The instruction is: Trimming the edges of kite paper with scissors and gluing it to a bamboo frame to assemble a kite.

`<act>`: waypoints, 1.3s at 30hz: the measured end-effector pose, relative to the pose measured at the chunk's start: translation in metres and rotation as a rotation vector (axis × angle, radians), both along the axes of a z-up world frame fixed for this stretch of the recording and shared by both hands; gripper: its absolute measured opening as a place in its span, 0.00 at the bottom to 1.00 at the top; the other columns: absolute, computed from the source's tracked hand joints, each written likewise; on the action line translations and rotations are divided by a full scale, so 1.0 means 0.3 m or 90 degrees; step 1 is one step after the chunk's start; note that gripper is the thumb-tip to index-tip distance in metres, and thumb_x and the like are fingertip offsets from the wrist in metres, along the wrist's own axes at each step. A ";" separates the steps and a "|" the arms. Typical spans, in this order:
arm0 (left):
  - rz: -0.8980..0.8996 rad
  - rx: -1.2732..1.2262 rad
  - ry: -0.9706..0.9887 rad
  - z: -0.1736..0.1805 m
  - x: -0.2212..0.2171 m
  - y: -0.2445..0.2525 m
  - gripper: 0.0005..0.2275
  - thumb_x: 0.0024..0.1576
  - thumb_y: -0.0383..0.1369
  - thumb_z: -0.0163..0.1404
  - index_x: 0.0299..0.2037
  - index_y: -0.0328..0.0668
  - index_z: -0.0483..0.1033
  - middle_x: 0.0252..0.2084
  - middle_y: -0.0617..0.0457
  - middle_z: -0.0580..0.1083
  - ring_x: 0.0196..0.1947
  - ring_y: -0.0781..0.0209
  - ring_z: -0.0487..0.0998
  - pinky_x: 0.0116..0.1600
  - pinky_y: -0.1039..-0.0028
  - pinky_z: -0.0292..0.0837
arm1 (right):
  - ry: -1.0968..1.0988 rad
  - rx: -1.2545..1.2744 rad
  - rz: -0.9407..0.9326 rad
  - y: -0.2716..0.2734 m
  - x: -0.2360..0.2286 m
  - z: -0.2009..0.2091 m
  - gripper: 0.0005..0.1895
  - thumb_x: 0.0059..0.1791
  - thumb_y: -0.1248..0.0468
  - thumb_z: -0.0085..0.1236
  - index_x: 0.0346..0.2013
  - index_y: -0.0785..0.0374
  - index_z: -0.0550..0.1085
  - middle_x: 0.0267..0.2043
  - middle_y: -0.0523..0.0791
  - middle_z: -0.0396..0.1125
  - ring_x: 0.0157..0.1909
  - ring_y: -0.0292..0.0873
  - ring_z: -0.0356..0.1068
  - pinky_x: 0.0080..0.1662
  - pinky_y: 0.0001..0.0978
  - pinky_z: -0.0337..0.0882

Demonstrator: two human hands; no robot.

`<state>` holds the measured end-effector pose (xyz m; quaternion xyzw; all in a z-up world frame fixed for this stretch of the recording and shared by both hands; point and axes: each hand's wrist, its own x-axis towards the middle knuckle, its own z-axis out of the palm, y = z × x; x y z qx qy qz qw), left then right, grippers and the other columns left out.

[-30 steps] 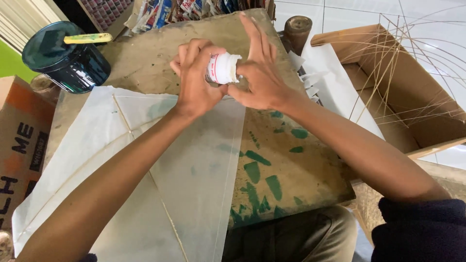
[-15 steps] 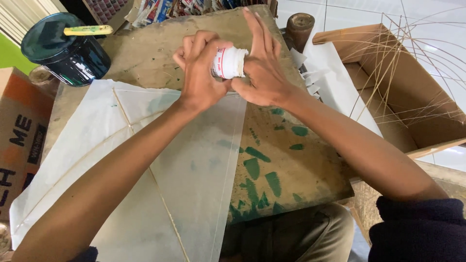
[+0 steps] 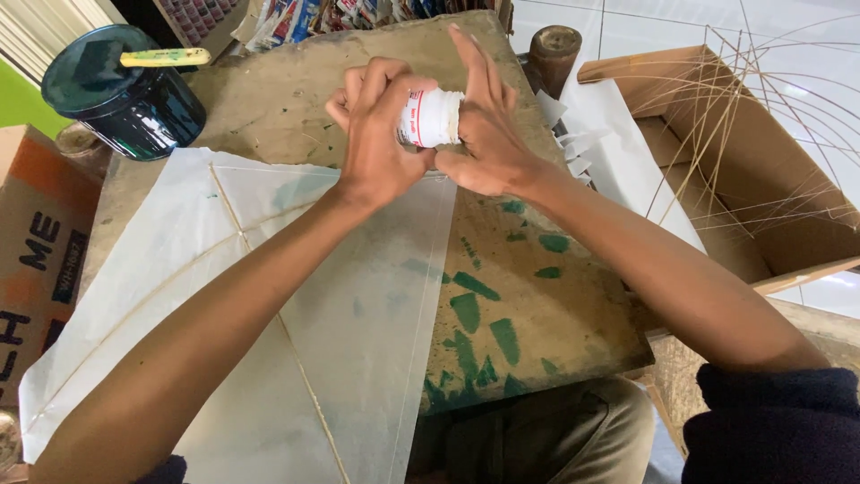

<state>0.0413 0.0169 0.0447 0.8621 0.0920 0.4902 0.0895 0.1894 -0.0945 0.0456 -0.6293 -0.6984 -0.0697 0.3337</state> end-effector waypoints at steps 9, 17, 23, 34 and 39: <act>0.009 0.000 0.000 -0.001 0.001 -0.001 0.31 0.30 0.28 0.63 0.51 0.57 0.75 0.51 0.59 0.66 0.51 0.56 0.63 0.48 0.65 0.43 | -0.003 -0.014 0.006 0.004 0.016 -0.011 0.12 0.34 0.62 0.53 0.29 0.58 0.64 0.82 0.48 0.26 0.84 0.60 0.28 0.59 0.61 0.52; 0.015 -0.019 0.001 0.001 -0.004 -0.002 0.32 0.32 0.28 0.64 0.52 0.58 0.75 0.51 0.59 0.66 0.52 0.57 0.62 0.49 0.65 0.44 | 0.067 -0.036 0.012 0.001 0.018 0.003 0.07 0.36 0.62 0.56 0.18 0.59 0.67 0.82 0.48 0.28 0.83 0.58 0.28 0.65 0.70 0.46; 0.037 -0.057 0.002 -0.010 -0.018 0.043 0.31 0.32 0.30 0.65 0.52 0.57 0.75 0.52 0.59 0.67 0.53 0.57 0.64 0.50 0.66 0.44 | 0.157 0.009 0.076 -0.008 0.083 0.020 0.18 0.38 0.70 0.57 0.43 0.54 0.77 0.79 0.49 0.30 0.82 0.60 0.28 0.74 0.70 0.49; 0.134 -0.306 0.026 -0.083 -0.027 0.173 0.26 0.36 0.42 0.62 0.49 0.54 0.75 0.41 0.66 0.76 0.42 0.66 0.76 0.48 0.67 0.49 | 0.267 -0.077 0.023 -0.053 0.071 0.098 0.31 0.28 0.75 0.54 0.43 0.48 0.73 0.65 0.45 0.55 0.67 0.45 0.58 0.58 0.43 0.59; 0.116 -0.385 0.046 -0.090 -0.034 0.199 0.26 0.40 0.47 0.68 0.48 0.51 0.77 0.43 0.64 0.82 0.42 0.68 0.83 0.55 0.64 0.58 | 0.076 -0.147 0.085 -0.076 0.039 0.069 0.21 0.37 0.76 0.48 0.42 0.58 0.75 0.47 0.49 0.61 0.50 0.50 0.66 0.51 0.47 0.63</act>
